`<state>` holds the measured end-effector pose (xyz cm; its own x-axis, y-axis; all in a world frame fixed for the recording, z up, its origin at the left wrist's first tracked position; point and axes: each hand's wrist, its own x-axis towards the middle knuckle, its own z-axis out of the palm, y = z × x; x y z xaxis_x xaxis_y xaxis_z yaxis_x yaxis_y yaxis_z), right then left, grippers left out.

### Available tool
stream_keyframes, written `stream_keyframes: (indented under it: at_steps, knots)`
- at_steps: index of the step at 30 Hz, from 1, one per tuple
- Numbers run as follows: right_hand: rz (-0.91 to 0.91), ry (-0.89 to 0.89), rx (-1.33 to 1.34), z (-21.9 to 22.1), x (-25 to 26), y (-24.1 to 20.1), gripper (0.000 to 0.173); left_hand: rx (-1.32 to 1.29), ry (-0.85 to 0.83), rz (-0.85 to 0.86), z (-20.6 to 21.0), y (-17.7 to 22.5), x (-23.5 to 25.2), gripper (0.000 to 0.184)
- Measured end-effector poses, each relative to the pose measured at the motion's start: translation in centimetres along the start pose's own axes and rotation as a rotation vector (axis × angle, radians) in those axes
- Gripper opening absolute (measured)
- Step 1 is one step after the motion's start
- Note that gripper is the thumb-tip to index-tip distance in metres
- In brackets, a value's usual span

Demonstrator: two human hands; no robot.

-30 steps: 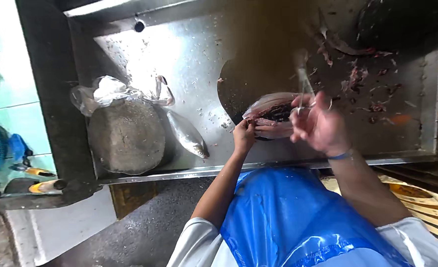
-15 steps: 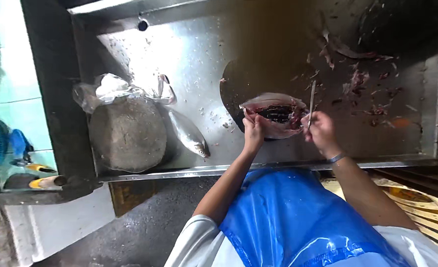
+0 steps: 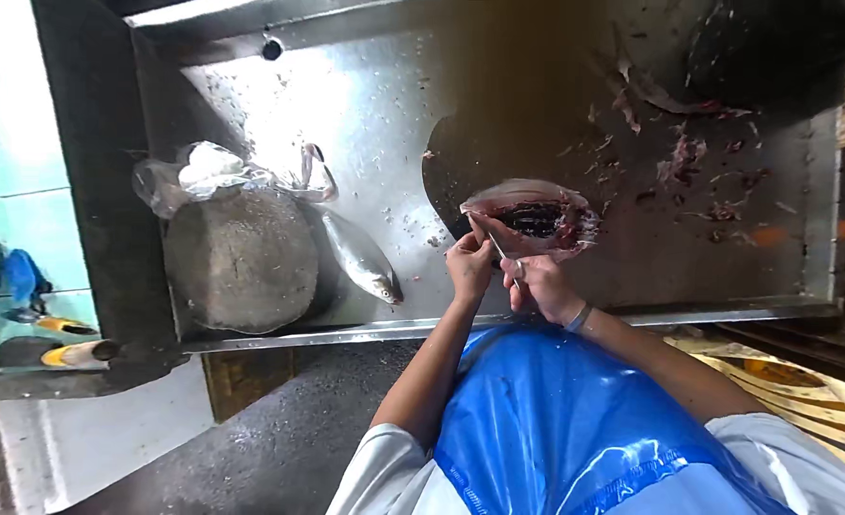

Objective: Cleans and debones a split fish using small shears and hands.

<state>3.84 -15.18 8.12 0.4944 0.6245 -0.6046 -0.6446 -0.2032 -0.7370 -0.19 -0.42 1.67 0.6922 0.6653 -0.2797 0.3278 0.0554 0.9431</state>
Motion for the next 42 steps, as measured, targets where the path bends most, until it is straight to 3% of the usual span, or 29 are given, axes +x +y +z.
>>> stream_keyframes:
  at_steps: [4, 6, 9, 10, 12, 16, 18, 20, 22, 24, 28, 31, 33, 36, 39, 42]
  knots:
    - [-0.359, 0.067, -0.325, 0.0, -0.7, 0.3, 0.034, 0.006, -0.006, -0.073, -0.2, -0.4, 0.7, 0.011]
    - [-0.260, -0.019, -0.199, -0.3, -0.8, -0.7, 0.040, -0.007, -0.004, -0.117, -0.8, -0.8, 0.6, 0.012]
    - [0.201, -0.115, 0.117, -0.8, 0.5, -0.9, 0.065, -0.105, -0.018, -0.103, -0.8, -1.3, 0.5, 0.013]
    - [0.259, -0.097, 0.148, -0.7, 1.0, -0.6, 0.067, -0.102, -0.020, -0.079, -0.8, -1.5, 0.6, 0.012]
    - [0.176, -0.031, 0.064, -0.4, 1.2, 0.4, 0.061, -0.041, -0.023, -0.050, -0.9, -1.4, 0.9, 0.011]
    - [-0.241, 0.111, -0.296, 0.2, 0.2, 1.3, 0.047, 0.038, -0.026, -0.109, -0.8, -1.0, 1.4, 0.013]
    - [-0.366, 0.107, -0.325, 0.1, -0.3, 0.1, 0.040, 0.050, -0.014, -0.137, -0.9, -0.9, 1.6, 0.012]
    - [-0.244, 0.002, -0.168, -0.3, -0.8, -0.7, 0.045, 0.017, -0.012, -0.158, -1.1, -0.5, 1.4, 0.011]
    - [0.040, -0.081, 0.028, -0.3, -0.2, -1.2, 0.061, -0.070, -0.038, -0.126, -1.0, -0.3, 1.7, 0.010]
    - [0.194, -0.043, 0.116, -0.3, 0.8, -0.4, 0.066, -0.089, -0.059, -0.079, -1.0, -0.4, 1.8, 0.009]
    - [-0.002, 0.079, 0.029, 0.0, 0.9, 0.7, 0.052, 0.014, -0.043, -0.094, -1.2, -0.6, 2.2, 0.008]
    - [-0.141, 0.061, -0.076, -0.1, 0.3, 0.4, 0.051, 0.084, -0.030, -0.108, -1.1, -0.6, 2.4, 0.009]
    - [-0.075, -0.019, -0.027, -0.3, 0.3, -0.1, 0.056, 0.053, -0.033, -0.090, -1.1, -0.6, 2.5, 0.009]
    - [0.197, -0.061, 0.076, -0.4, 0.9, -1.4, 0.063, 0.022, -0.056, -0.042, -1.2, -0.6, 2.4, 0.010]
    - [0.046, 0.020, 0.138, -0.4, 3.1, -1.1, 0.045, 0.067, -0.053, -0.022, -1.3, -0.9, 3.0, 0.007]
    - [-0.100, 0.052, 0.016, -0.2, 2.1, -0.6, 0.046, 0.127, -0.043, -0.032, -1.3, -0.6, 2.9, 0.009]
